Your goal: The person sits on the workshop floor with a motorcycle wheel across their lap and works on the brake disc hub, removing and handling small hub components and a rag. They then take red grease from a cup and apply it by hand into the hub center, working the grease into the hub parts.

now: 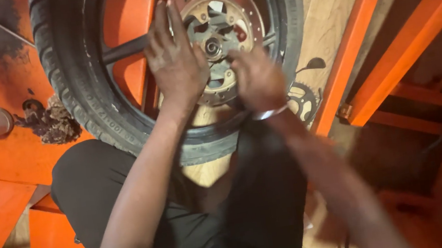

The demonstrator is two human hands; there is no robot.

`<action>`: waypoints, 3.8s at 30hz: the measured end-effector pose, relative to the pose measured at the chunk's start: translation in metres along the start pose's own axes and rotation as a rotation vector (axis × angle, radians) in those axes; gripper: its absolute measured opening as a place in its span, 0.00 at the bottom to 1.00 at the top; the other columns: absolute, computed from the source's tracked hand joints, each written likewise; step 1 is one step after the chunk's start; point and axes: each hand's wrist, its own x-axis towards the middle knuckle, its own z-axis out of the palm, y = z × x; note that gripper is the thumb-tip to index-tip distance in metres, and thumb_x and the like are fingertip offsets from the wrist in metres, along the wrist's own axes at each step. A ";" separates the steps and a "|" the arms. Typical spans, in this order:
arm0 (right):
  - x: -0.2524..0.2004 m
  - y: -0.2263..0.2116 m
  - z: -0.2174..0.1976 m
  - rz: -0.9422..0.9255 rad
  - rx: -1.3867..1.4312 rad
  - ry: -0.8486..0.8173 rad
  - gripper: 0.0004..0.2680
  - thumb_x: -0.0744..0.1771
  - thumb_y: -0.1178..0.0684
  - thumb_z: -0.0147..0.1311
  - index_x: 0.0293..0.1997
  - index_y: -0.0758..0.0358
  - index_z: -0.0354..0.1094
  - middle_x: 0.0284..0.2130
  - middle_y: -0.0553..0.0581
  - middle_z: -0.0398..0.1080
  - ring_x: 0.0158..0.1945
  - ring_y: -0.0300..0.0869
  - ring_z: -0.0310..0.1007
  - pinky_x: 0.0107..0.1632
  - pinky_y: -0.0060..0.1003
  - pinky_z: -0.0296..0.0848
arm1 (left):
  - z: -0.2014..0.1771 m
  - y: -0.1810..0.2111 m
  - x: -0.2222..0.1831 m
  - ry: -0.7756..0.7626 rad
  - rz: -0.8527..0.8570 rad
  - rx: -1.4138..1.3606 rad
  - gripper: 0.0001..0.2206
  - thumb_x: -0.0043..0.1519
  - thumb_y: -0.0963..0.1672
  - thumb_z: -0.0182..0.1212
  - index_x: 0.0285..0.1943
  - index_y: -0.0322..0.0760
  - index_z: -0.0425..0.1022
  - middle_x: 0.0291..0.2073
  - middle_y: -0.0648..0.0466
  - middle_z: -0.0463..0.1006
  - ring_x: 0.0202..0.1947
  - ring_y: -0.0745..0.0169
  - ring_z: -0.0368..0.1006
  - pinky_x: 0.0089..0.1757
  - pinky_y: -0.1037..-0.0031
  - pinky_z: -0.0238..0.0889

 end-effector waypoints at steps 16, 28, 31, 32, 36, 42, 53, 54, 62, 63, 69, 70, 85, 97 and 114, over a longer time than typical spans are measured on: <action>-0.030 -0.061 0.071 0.397 0.196 0.384 0.13 0.69 0.56 0.50 0.62 0.55 0.71 0.41 0.64 0.68 0.42 0.55 0.74 0.48 0.47 0.74 | -0.008 0.003 0.001 -0.016 0.224 0.027 0.36 0.62 0.54 0.64 0.78 0.39 0.58 0.77 0.42 0.51 0.75 0.39 0.48 0.65 0.36 0.40; -0.037 -0.065 0.069 0.327 0.195 0.458 0.12 0.69 0.59 0.56 0.60 0.55 0.74 0.36 0.60 0.65 0.38 0.48 0.71 0.45 0.42 0.72 | 0.004 -0.006 -0.008 -0.014 0.276 -0.069 0.22 0.66 0.51 0.65 0.65 0.39 0.74 0.74 0.47 0.61 0.76 0.45 0.48 0.69 0.38 0.36; -0.036 -0.064 0.074 0.302 0.166 0.515 0.12 0.68 0.60 0.57 0.59 0.54 0.74 0.34 0.59 0.62 0.38 0.47 0.68 0.46 0.41 0.71 | 0.005 -0.007 -0.011 0.013 0.272 -0.089 0.21 0.66 0.51 0.66 0.64 0.39 0.75 0.74 0.48 0.61 0.76 0.45 0.50 0.69 0.38 0.36; -0.034 -0.062 0.075 0.280 0.149 0.539 0.12 0.68 0.60 0.57 0.59 0.54 0.74 0.33 0.59 0.60 0.38 0.47 0.67 0.46 0.41 0.71 | 0.004 -0.007 -0.011 0.016 0.270 -0.098 0.21 0.65 0.51 0.66 0.64 0.40 0.75 0.74 0.48 0.62 0.76 0.45 0.50 0.70 0.39 0.36; -0.038 -0.053 0.073 0.247 0.141 0.513 0.13 0.67 0.60 0.57 0.59 0.54 0.74 0.35 0.58 0.62 0.40 0.47 0.68 0.47 0.42 0.71 | -0.008 -0.001 -0.010 -0.008 0.268 -0.106 0.18 0.63 0.50 0.66 0.61 0.44 0.78 0.71 0.45 0.63 0.74 0.41 0.52 0.68 0.38 0.37; -0.040 -0.047 0.071 0.238 0.233 0.466 0.14 0.68 0.59 0.59 0.61 0.50 0.73 0.36 0.57 0.62 0.40 0.46 0.68 0.46 0.41 0.71 | -0.004 -0.003 -0.007 0.090 0.318 -0.074 0.10 0.63 0.45 0.63 0.52 0.50 0.82 0.70 0.43 0.65 0.73 0.39 0.53 0.66 0.35 0.34; -0.036 -0.089 0.013 -0.073 0.623 0.143 0.11 0.71 0.54 0.54 0.62 0.55 0.71 0.50 0.57 0.75 0.55 0.43 0.74 0.58 0.39 0.70 | -0.159 -0.057 -0.014 0.233 0.183 -0.403 0.04 0.66 0.43 0.69 0.47 0.44 0.83 0.38 0.56 0.82 0.40 0.59 0.77 0.47 0.61 0.63; -0.037 -0.111 0.016 -0.114 0.642 0.115 0.11 0.71 0.54 0.54 0.62 0.55 0.71 0.50 0.57 0.75 0.55 0.43 0.74 0.58 0.39 0.70 | -0.177 -0.072 -0.033 0.262 0.153 -0.372 0.04 0.66 0.43 0.69 0.47 0.44 0.83 0.38 0.56 0.82 0.40 0.59 0.77 0.47 0.61 0.63; 0.020 -0.288 0.152 -0.472 0.283 -0.114 0.13 0.70 0.59 0.53 0.62 0.54 0.69 0.47 0.61 0.76 0.49 0.57 0.78 0.51 0.48 0.75 | -0.243 -0.185 -0.193 0.580 -0.498 -0.545 0.06 0.62 0.37 0.67 0.47 0.33 0.80 0.40 0.51 0.84 0.35 0.69 0.81 0.37 0.78 0.71; 0.028 -0.301 0.168 -0.486 0.283 -0.113 0.13 0.70 0.59 0.53 0.62 0.54 0.69 0.47 0.61 0.76 0.49 0.57 0.78 0.51 0.48 0.75 | -0.235 -0.193 -0.212 0.594 -0.499 -0.543 0.06 0.62 0.37 0.67 0.47 0.33 0.80 0.40 0.51 0.84 0.35 0.69 0.81 0.37 0.78 0.71; 0.064 -0.332 0.253 -0.598 -0.737 0.049 0.14 0.62 0.45 0.51 0.49 0.55 0.73 0.59 0.61 0.68 0.58 0.51 0.70 0.52 0.53 0.70 | -0.218 -0.241 -0.236 0.545 -0.889 -1.217 0.09 0.63 0.39 0.63 0.49 0.26 0.78 0.39 0.51 0.84 0.34 0.69 0.79 0.29 0.80 0.70; 0.060 -0.333 0.255 -0.667 -0.606 -0.192 0.14 0.63 0.45 0.53 0.50 0.55 0.73 0.56 0.61 0.68 0.56 0.53 0.70 0.51 0.54 0.70 | -0.212 -0.252 -0.235 0.582 -0.887 -1.252 0.09 0.63 0.39 0.63 0.50 0.25 0.77 0.39 0.50 0.84 0.34 0.68 0.80 0.29 0.79 0.70; 0.004 -0.360 0.023 -0.667 0.198 -0.067 0.14 0.58 0.58 0.64 0.47 0.53 0.75 0.42 0.57 0.73 0.45 0.53 0.76 0.43 0.44 0.75 | -0.221 -0.208 -0.133 0.476 -0.542 -0.923 0.09 0.56 0.38 0.66 0.45 0.33 0.79 0.38 0.49 0.81 0.39 0.57 0.81 0.36 0.71 0.76; -0.082 -0.113 0.016 -0.081 0.385 0.077 0.09 0.65 0.59 0.59 0.48 0.62 0.71 0.41 0.57 0.75 0.41 0.42 0.77 0.38 0.36 0.77 | -0.147 -0.006 -0.130 0.310 -0.267 -0.794 0.08 0.55 0.36 0.64 0.42 0.33 0.78 0.38 0.40 0.78 0.40 0.36 0.76 0.41 0.53 0.70; -0.038 -0.142 -0.071 -0.131 0.333 0.242 0.09 0.67 0.59 0.62 0.53 0.61 0.74 0.48 0.57 0.73 0.50 0.44 0.77 0.47 0.39 0.82 | -0.141 -0.018 -0.071 0.186 -0.560 -1.262 0.08 0.61 0.43 0.68 0.45 0.33 0.83 0.33 0.50 0.84 0.30 0.64 0.79 0.31 0.71 0.72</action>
